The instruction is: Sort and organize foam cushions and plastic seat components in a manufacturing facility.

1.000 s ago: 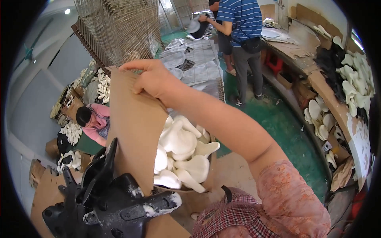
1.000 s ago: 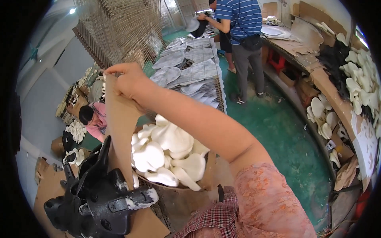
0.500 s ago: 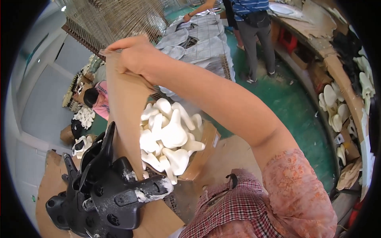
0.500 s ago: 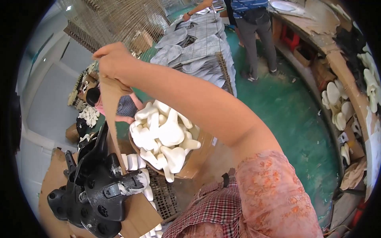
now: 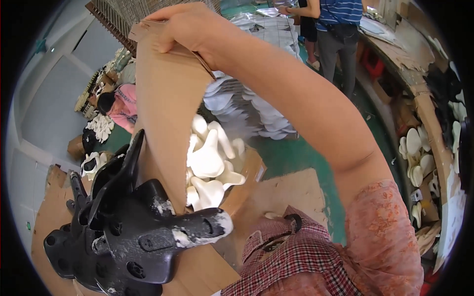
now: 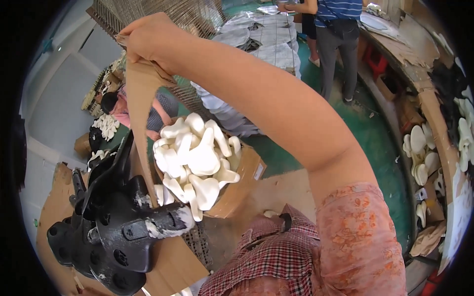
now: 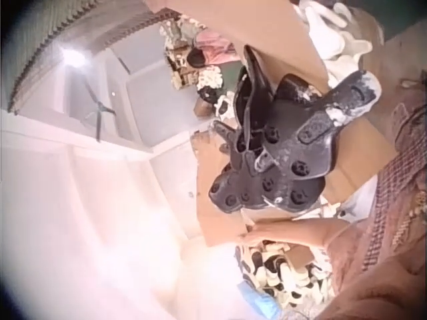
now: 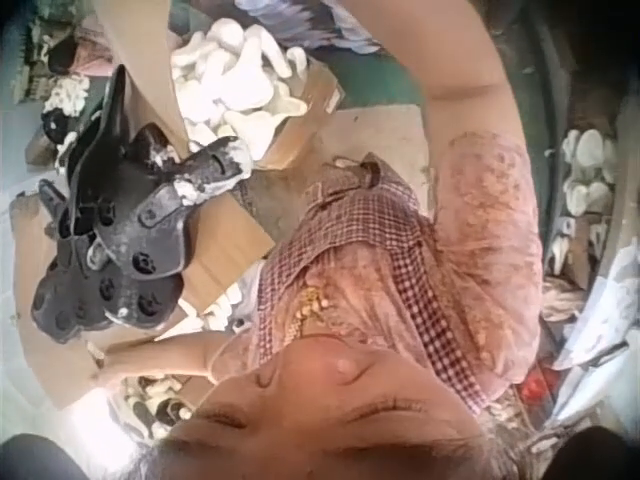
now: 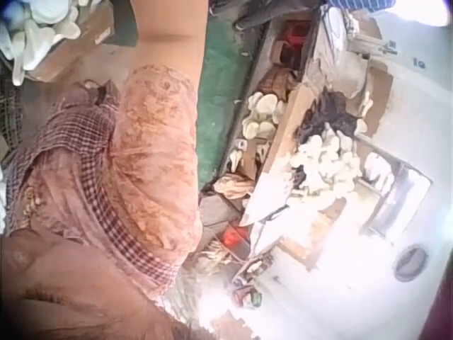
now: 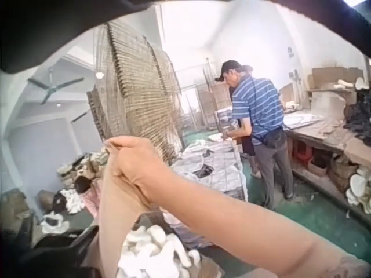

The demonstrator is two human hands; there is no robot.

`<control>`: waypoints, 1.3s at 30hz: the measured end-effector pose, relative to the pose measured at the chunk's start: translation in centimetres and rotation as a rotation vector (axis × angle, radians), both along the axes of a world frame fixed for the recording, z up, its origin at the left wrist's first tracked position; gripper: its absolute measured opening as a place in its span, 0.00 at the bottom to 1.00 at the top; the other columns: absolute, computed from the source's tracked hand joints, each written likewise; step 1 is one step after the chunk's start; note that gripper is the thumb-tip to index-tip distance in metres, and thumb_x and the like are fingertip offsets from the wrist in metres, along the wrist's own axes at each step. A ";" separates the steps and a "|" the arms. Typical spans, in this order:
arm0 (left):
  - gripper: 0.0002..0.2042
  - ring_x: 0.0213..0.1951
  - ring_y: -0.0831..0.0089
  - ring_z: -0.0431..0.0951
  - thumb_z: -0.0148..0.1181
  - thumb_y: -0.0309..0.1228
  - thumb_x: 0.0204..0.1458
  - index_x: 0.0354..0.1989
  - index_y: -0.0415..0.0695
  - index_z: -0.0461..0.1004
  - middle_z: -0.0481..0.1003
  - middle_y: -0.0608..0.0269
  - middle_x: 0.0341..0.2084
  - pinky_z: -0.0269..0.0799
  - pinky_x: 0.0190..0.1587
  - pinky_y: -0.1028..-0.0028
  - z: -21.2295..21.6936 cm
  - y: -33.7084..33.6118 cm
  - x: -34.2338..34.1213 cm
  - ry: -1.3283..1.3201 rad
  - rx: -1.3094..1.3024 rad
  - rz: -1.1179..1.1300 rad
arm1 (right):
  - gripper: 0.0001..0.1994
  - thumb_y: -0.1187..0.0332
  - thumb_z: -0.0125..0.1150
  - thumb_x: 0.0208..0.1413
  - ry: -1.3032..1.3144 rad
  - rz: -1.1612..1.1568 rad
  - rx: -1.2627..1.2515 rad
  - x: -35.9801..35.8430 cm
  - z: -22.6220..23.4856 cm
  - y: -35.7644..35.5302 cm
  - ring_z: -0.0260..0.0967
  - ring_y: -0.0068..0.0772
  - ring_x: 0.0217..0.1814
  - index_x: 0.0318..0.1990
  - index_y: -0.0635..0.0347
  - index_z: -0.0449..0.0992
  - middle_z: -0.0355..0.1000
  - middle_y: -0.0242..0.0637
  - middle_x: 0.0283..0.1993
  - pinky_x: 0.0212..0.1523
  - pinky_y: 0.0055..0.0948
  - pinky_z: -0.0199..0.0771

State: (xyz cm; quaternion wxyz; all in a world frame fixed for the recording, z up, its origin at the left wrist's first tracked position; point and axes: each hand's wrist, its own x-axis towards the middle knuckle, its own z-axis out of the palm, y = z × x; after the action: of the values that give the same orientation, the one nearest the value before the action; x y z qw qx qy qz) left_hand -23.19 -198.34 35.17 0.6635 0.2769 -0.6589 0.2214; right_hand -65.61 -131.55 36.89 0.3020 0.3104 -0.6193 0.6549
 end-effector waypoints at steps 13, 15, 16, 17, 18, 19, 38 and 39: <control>0.18 0.30 0.64 0.75 0.54 0.37 0.47 0.42 0.37 0.72 0.76 0.52 0.31 0.71 0.33 0.65 -6.9 -4.0 -14.4 0.040 0.303 -0.157 | 0.22 0.86 0.53 0.29 -0.272 0.076 0.001 -1.7 3.4 -0.5 0.70 0.34 0.30 0.39 0.64 0.77 0.73 0.44 0.31 0.25 0.31 0.71; 0.17 0.30 0.64 0.76 0.54 0.37 0.47 0.42 0.37 0.72 0.76 0.53 0.31 0.71 0.33 0.66 -6.7 -4.3 -15.2 0.026 0.326 -0.157 | 0.22 0.86 0.53 0.30 -0.343 0.114 -0.076 -3.2 3.1 -1.5 0.70 0.33 0.29 0.38 0.64 0.77 0.73 0.44 0.31 0.25 0.30 0.71; 0.17 0.30 0.64 0.76 0.54 0.37 0.47 0.42 0.37 0.72 0.76 0.53 0.31 0.71 0.33 0.66 -6.5 -4.5 -15.5 0.022 0.337 -0.156 | 0.21 0.86 0.53 0.30 -0.399 0.149 -0.149 -3.8 2.9 -1.8 0.70 0.32 0.28 0.37 0.63 0.78 0.73 0.43 0.30 0.25 0.30 0.71; 0.17 0.30 0.64 0.76 0.54 0.37 0.48 0.42 0.37 0.72 0.76 0.53 0.31 0.71 0.33 0.66 -6.6 -4.7 -15.6 0.024 0.349 -0.153 | 0.21 0.86 0.53 0.30 -0.404 0.155 -0.151 -4.1 2.5 -2.2 0.70 0.32 0.28 0.37 0.63 0.78 0.73 0.43 0.30 0.25 0.30 0.71; 0.17 0.30 0.65 0.76 0.54 0.37 0.48 0.42 0.38 0.72 0.76 0.54 0.31 0.71 0.33 0.66 -6.6 -5.0 -15.5 0.028 0.362 -0.148 | 0.21 0.87 0.53 0.30 -0.408 0.157 -0.151 -4.2 2.2 -2.7 0.69 0.31 0.28 0.37 0.63 0.78 0.73 0.43 0.30 0.25 0.30 0.70; 0.17 0.31 0.65 0.76 0.54 0.37 0.48 0.42 0.38 0.72 0.76 0.54 0.31 0.70 0.33 0.66 -6.6 -5.3 -15.2 0.036 0.374 -0.142 | 0.20 0.87 0.52 0.30 -0.410 0.161 -0.151 -4.3 2.0 -3.2 0.69 0.31 0.28 0.36 0.63 0.78 0.73 0.43 0.30 0.24 0.29 0.70; 0.16 0.32 0.68 0.76 0.52 0.37 0.52 0.44 0.42 0.74 0.77 0.58 0.32 0.70 0.35 0.69 -9.8 -4.8 -11.5 0.035 0.716 -0.081 | 0.17 0.81 0.50 0.38 -0.066 0.134 0.278 -5.7 3.4 -2.7 0.67 0.37 0.27 0.40 0.67 0.73 0.72 0.47 0.31 0.29 0.33 0.69; 0.16 0.33 0.69 0.77 0.52 0.37 0.52 0.44 0.42 0.74 0.77 0.59 0.32 0.70 0.35 0.69 -10.0 -4.6 -11.7 0.050 0.734 -0.079 | 0.17 0.81 0.50 0.38 -0.060 0.140 0.283 -5.4 3.4 -2.7 0.67 0.37 0.27 0.40 0.67 0.73 0.72 0.47 0.31 0.29 0.33 0.69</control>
State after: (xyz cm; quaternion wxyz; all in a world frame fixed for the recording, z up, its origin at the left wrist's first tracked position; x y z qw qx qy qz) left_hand -34.87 -202.93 25.13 0.5438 0.4760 -0.6884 -0.0625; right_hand -71.04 -134.26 40.27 0.1901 0.3726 -0.6911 0.5894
